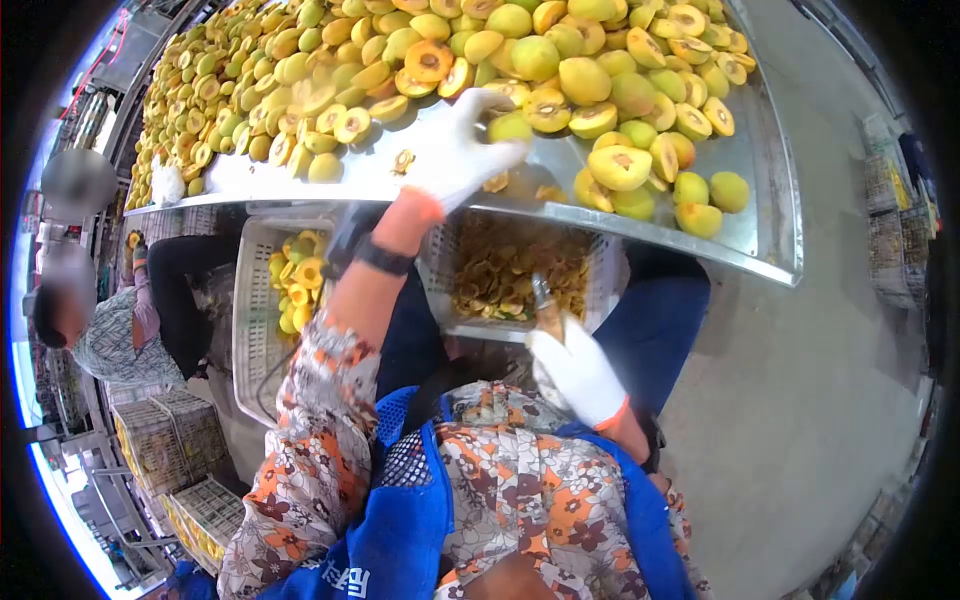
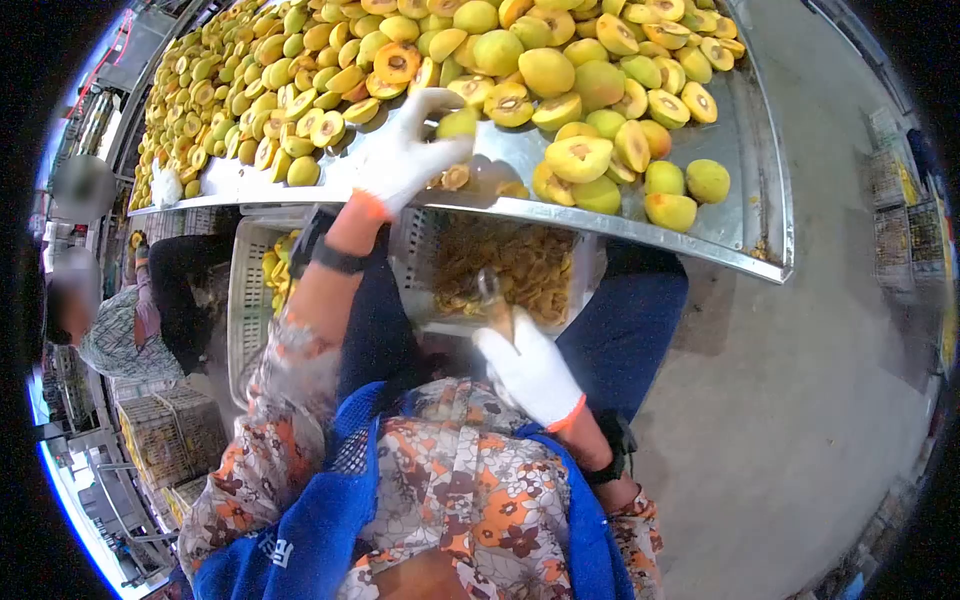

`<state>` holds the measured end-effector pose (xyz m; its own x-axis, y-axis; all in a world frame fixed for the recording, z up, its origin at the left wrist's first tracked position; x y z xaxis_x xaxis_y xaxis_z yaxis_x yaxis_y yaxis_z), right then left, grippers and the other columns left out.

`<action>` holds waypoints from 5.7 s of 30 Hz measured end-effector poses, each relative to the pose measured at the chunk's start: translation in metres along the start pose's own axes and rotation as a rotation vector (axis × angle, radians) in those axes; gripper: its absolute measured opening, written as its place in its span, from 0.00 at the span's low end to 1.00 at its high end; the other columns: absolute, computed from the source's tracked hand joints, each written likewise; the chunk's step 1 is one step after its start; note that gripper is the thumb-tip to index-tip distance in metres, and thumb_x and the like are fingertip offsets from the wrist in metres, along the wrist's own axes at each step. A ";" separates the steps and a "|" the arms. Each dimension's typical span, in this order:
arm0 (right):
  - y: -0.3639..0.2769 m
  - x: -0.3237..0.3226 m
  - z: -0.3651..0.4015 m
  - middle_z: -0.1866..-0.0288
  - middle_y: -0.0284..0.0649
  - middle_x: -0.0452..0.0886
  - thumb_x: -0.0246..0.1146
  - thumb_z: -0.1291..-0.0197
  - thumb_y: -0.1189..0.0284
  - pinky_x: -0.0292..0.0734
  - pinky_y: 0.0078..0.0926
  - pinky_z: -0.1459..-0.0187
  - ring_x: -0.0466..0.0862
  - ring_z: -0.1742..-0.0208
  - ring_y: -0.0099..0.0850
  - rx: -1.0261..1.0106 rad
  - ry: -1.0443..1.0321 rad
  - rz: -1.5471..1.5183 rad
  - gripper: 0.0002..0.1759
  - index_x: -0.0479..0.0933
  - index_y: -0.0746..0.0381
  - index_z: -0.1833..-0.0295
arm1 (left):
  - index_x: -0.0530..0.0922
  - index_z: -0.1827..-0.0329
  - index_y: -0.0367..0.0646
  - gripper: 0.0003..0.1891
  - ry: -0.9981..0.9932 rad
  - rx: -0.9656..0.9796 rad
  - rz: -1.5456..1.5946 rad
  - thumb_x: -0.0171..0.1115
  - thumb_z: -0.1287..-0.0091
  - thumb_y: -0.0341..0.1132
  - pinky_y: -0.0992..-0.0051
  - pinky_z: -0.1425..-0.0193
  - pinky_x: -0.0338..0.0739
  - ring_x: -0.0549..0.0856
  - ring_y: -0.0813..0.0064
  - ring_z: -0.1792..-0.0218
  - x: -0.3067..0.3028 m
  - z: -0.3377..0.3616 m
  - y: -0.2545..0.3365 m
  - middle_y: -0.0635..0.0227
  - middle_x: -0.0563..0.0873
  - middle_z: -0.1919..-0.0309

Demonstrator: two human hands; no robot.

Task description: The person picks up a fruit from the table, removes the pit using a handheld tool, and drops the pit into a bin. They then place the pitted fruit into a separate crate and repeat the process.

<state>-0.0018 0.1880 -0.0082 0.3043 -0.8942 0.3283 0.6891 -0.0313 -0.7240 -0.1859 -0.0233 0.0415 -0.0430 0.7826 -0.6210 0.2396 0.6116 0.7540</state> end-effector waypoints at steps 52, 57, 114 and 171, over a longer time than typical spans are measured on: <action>-0.008 0.029 -0.017 0.71 0.47 0.80 0.62 0.28 0.60 0.77 0.38 0.73 0.82 0.77 0.42 -0.192 -0.017 0.403 0.19 0.71 0.66 0.46 | 0.79 0.37 0.37 0.28 -0.331 -0.421 0.767 0.44 0.16 0.55 0.73 0.42 0.79 0.83 0.77 0.53 0.026 0.127 0.006 0.65 0.87 0.57; -0.017 0.041 -0.009 0.77 0.28 0.71 0.56 0.22 0.63 0.61 0.18 0.84 0.68 0.85 0.19 -0.116 -0.106 -0.050 0.11 0.70 0.58 0.45 | 0.78 0.35 0.38 0.19 0.220 -0.172 0.607 0.47 0.19 0.38 0.75 0.41 0.78 0.83 0.76 0.48 0.038 0.136 0.039 0.63 0.86 0.52; -0.020 0.070 -0.005 0.82 0.25 0.63 0.57 0.21 0.63 0.51 0.18 0.90 0.60 0.90 0.16 0.269 -0.576 -0.512 0.08 0.68 0.53 0.54 | 0.84 0.54 0.39 0.30 0.166 -0.653 1.371 0.51 0.21 0.61 0.73 0.69 0.81 0.85 0.69 0.70 0.029 0.157 0.010 0.61 0.87 0.69; -0.035 0.047 0.000 0.76 0.29 0.72 0.59 0.25 0.69 0.67 0.21 0.79 0.73 0.81 0.19 -0.086 -0.197 -0.028 0.12 0.69 0.62 0.43 | 0.80 0.43 0.37 0.16 0.037 -0.325 0.919 0.47 0.20 0.37 0.77 0.45 0.80 0.85 0.78 0.50 0.000 0.120 -0.007 0.66 0.85 0.53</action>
<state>-0.0120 0.1467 0.0326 0.4138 -0.7884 0.4552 0.6433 -0.1006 -0.7590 -0.0713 -0.0419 0.0107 -0.0050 0.9703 0.2420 -0.0837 -0.2415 0.9668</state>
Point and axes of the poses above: each hand's wrist, its own z-axis away from the middle knuckle, its own x-axis out of the palm, y = z × x, the point moved 3 cm from there along -z, towards the middle knuckle
